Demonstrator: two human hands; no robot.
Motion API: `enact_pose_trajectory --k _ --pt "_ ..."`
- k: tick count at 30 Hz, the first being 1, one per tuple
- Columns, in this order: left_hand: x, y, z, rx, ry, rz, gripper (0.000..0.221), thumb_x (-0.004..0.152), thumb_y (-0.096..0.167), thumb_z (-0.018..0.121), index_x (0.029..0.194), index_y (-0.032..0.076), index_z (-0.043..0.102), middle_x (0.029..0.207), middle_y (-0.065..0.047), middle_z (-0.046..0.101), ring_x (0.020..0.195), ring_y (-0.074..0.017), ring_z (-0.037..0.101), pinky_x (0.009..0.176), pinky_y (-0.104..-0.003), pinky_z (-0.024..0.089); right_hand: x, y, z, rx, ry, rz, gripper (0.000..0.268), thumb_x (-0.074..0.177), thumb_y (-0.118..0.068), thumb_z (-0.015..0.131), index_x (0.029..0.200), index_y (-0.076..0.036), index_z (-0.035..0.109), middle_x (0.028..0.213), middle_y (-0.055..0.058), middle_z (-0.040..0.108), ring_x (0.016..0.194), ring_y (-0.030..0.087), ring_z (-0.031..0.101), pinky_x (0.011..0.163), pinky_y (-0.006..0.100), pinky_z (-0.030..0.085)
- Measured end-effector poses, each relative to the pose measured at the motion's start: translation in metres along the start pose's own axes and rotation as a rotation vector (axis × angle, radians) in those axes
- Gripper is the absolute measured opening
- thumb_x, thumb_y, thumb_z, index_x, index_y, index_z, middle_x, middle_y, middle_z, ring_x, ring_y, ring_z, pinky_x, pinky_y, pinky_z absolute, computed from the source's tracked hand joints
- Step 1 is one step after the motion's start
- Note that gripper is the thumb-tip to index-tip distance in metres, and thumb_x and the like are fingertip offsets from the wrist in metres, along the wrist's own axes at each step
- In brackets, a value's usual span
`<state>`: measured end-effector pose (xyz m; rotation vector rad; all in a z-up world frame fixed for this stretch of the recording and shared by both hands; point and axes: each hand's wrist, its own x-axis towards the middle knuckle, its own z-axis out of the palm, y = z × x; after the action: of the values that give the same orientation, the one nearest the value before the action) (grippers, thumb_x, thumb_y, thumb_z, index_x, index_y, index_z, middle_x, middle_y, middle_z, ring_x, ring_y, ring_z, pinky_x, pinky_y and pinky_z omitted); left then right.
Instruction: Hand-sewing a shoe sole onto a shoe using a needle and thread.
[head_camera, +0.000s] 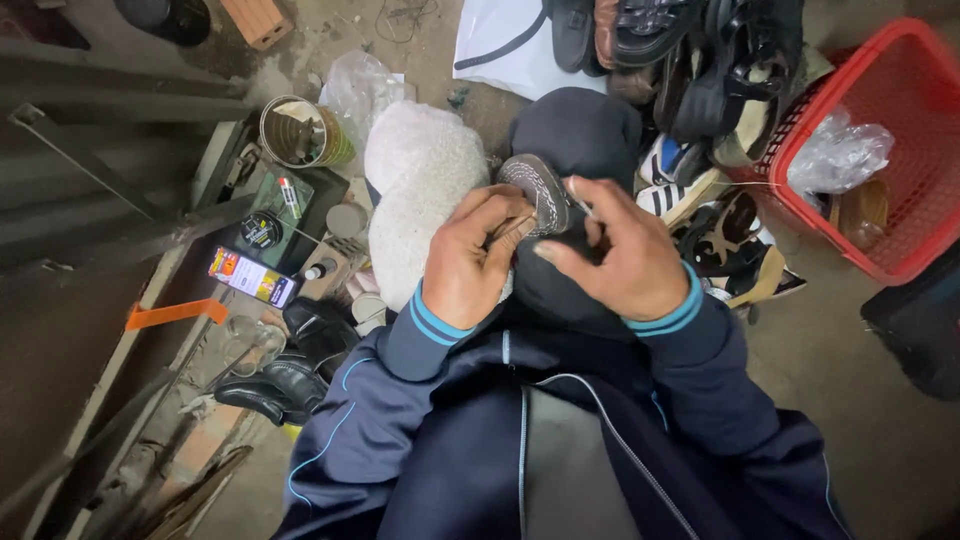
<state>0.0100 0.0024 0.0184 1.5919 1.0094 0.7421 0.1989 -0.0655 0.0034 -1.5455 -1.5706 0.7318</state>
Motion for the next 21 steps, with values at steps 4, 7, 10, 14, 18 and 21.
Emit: enact_pose_trajectory --k 4,7,10,14,18,21 --pt "0.000 -0.002 0.000 0.044 0.014 0.005 0.007 0.099 0.009 0.068 0.101 0.006 0.073 0.102 -0.015 0.070 0.102 -0.0416 0.072 0.088 -0.048 0.058 -0.010 0.019 0.013 -0.118 0.032 -0.023 0.036 0.089 -0.018 0.087 0.116 0.001 0.072 0.066 0.009 0.063 0.062 0.032 0.067 0.053 0.044 0.056" --pt "0.002 -0.001 0.001 0.083 0.018 0.030 0.007 0.099 0.008 0.067 0.101 0.005 0.073 0.100 -0.016 0.069 0.098 -0.0435 0.071 0.086 -0.050 0.058 -0.017 0.025 0.015 -0.125 0.116 -0.015 0.026 0.089 -0.016 0.089 0.104 -0.002 0.074 0.056 0.005 0.056 0.056 0.030 0.064 0.049 0.041 0.054" --pt "0.001 0.004 -0.003 0.099 0.000 0.020 0.008 0.100 0.011 0.066 0.101 0.007 0.073 0.098 -0.016 0.069 0.094 -0.0425 0.072 0.082 -0.050 0.059 -0.023 0.021 0.005 -0.126 0.129 0.027 0.022 0.088 -0.015 0.089 0.100 -0.003 0.075 0.053 0.002 0.055 0.052 0.027 0.062 0.047 0.038 0.052" --pt "-0.009 -0.004 -0.009 0.201 0.018 0.087 0.015 0.098 0.011 0.068 0.113 0.008 0.069 0.104 -0.015 0.068 0.091 -0.0408 0.070 0.081 -0.049 0.058 -0.033 0.029 -0.019 -0.197 0.175 0.273 0.025 0.095 -0.027 0.086 0.091 -0.008 0.070 0.049 0.007 0.053 0.055 0.031 0.063 0.052 0.038 0.048" --pt "-0.011 0.006 -0.019 0.210 -0.056 0.108 0.021 0.103 0.004 0.058 0.120 0.004 0.069 0.109 -0.015 0.067 0.097 -0.0376 0.070 0.088 -0.045 0.057 -0.030 0.044 -0.022 -0.115 0.152 0.338 0.031 0.104 -0.031 0.073 0.089 -0.005 0.065 0.059 0.017 0.059 0.059 0.034 0.066 0.054 0.040 0.048" --pt "-0.011 0.014 -0.019 0.174 -0.135 0.130 0.034 0.105 0.010 0.058 0.139 0.008 0.064 0.102 -0.015 0.070 0.098 -0.0361 0.072 0.088 -0.045 0.059 -0.026 0.042 -0.013 -0.092 0.124 0.310 0.037 0.108 -0.034 0.064 0.088 -0.005 0.058 0.060 0.019 0.061 0.065 0.042 0.068 0.055 0.043 0.049"
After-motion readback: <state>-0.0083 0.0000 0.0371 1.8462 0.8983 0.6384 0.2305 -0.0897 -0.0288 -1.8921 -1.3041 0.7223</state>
